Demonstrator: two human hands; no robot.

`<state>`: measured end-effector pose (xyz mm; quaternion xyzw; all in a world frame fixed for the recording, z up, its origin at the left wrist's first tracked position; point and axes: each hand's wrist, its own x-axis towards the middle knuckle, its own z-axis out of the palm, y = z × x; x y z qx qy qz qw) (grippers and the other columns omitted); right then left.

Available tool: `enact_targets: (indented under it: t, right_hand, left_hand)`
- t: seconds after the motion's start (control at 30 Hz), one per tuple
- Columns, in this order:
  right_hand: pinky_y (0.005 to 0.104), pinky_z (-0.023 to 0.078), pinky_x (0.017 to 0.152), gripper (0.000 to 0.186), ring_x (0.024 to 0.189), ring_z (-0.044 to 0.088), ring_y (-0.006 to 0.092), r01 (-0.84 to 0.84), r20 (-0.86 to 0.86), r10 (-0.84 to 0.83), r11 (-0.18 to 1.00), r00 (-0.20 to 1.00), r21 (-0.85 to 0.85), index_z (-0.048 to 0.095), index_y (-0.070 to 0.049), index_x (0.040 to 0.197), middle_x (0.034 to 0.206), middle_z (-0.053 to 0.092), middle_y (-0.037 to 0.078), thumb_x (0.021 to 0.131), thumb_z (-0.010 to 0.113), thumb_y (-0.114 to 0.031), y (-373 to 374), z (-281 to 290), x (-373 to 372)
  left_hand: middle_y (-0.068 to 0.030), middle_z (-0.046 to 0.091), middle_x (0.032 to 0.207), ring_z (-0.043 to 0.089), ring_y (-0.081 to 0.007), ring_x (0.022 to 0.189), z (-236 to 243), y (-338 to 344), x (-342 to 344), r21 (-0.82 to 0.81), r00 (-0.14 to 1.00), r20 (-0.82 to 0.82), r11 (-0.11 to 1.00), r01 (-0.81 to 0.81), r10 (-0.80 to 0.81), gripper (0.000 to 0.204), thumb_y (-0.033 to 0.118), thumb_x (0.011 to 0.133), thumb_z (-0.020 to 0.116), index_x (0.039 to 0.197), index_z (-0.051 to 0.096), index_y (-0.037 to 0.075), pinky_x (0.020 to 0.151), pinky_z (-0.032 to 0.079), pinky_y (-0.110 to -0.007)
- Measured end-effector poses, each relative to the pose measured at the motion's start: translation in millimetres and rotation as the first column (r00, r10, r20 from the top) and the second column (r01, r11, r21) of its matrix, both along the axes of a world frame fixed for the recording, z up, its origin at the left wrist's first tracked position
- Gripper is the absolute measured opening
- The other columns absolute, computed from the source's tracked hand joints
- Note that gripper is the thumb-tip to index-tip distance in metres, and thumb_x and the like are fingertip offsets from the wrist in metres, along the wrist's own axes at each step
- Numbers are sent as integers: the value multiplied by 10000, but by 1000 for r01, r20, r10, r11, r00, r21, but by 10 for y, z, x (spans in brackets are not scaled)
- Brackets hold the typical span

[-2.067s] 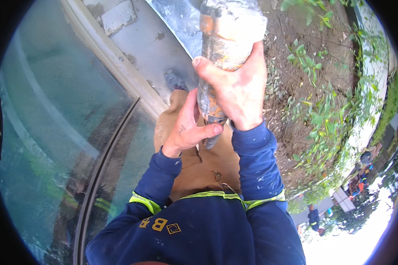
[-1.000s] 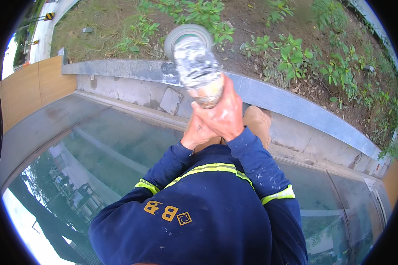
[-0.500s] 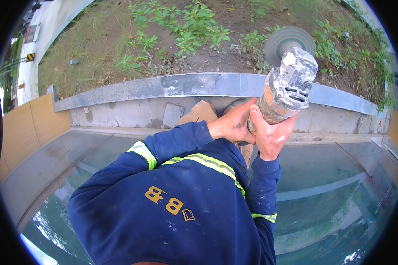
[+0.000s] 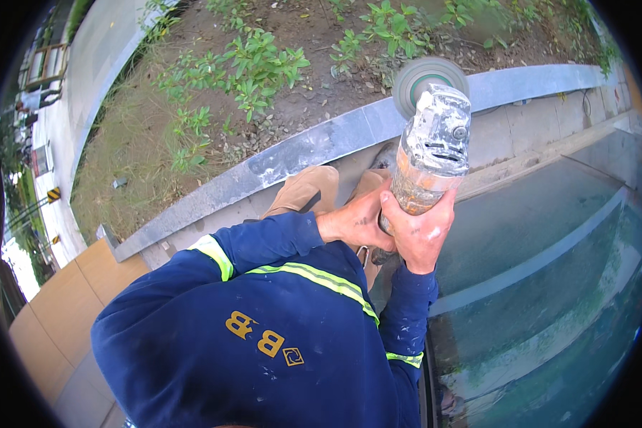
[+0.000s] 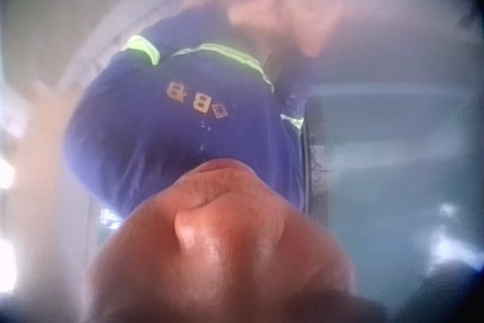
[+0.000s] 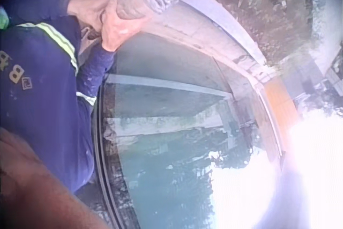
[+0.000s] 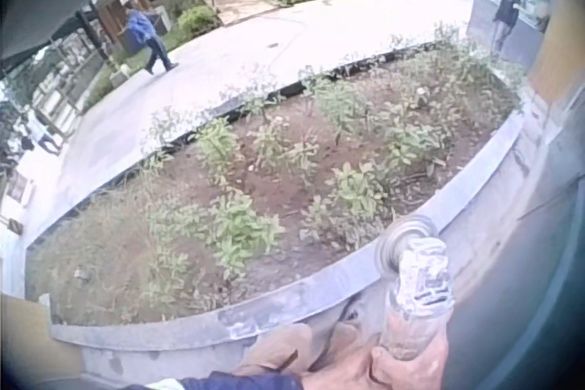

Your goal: The person uses an angle grinder to smooth the surface of a long gray stone slab. They hold the tool with both hands and move it along the slab's length, generating dust as they work.

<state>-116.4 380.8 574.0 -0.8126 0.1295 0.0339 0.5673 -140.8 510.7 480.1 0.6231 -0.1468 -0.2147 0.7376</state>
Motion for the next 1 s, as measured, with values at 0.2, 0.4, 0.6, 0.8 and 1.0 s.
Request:
enact_targets:
  t: [0.2, 0.4, 0.6, 0.8, 1.0]
  right_hand:
    - [371, 531, 929, 742, 1030, 669, 239, 237, -182, -224, 970, 958, 55, 491, 50, 1345, 1182, 679, 167, 717, 868, -66, 470, -514, -674]
    - [410, 570, 816, 651, 901, 739, 291, 217, -251, -232, 972, 940, -88, 526, 29, 1228, 1007, 728, 181, 703, 879, -122, 968, -879, -1215]
    - [420, 580, 799, 675, 892, 749, 336, 270, -355, -280, 960, 892, -78, 517, 31, 1227, 998, 731, 205, 698, 891, -158, 1138, -972, -1441]
    - [390, 553, 898, 707, 1011, 711, 264, 325, -364, -293, 945, 884, 27, 514, 37, 1287, 1117, 717, 180, 724, 879, -187, 1216, -785, -1652]
    - [361, 484, 1007, 781, 1127, 624, 209, 412, -338, -345, 899, 875, 149, 479, 25, 1401, 1260, 645, 123, 746, 852, -181, 1106, -288, -1942]
  left_hand:
    - [-261, 643, 1097, 618, -424, 1069, -413, 741, -282, 161, 932, -73, 918, 362, -354, 755, 588, 864, 747, 1195, 542, -59, 928, 475, -478]
    - [-224, 599, 1075, 615, -392, 1049, -665, 1256, -920, 171, 909, -256, 910, 379, -330, 802, 695, 904, 639, 1166, 539, -56, 907, 477, -466]
    - [-182, 561, 1225, 571, -284, 1199, -857, 1440, -1310, -110, 818, -463, 938, 328, -340, 970, 660, 820, 778, 1354, 423, -69, 1064, 466, -419]
    - [-156, 503, 1472, 482, -287, 1382, -1576, 1836, -1232, -233, 513, -765, 910, 344, -390, 646, 229, 930, 728, 1473, 441, 29, 1140, 400, -419]
    - [-194, 526, 1427, 491, -432, 1306, -2016, 849, -1130, 475, 607, 150, 596, 648, -780, 477, 149, 868, 611, 1337, 602, 61, 1139, 401, -471]
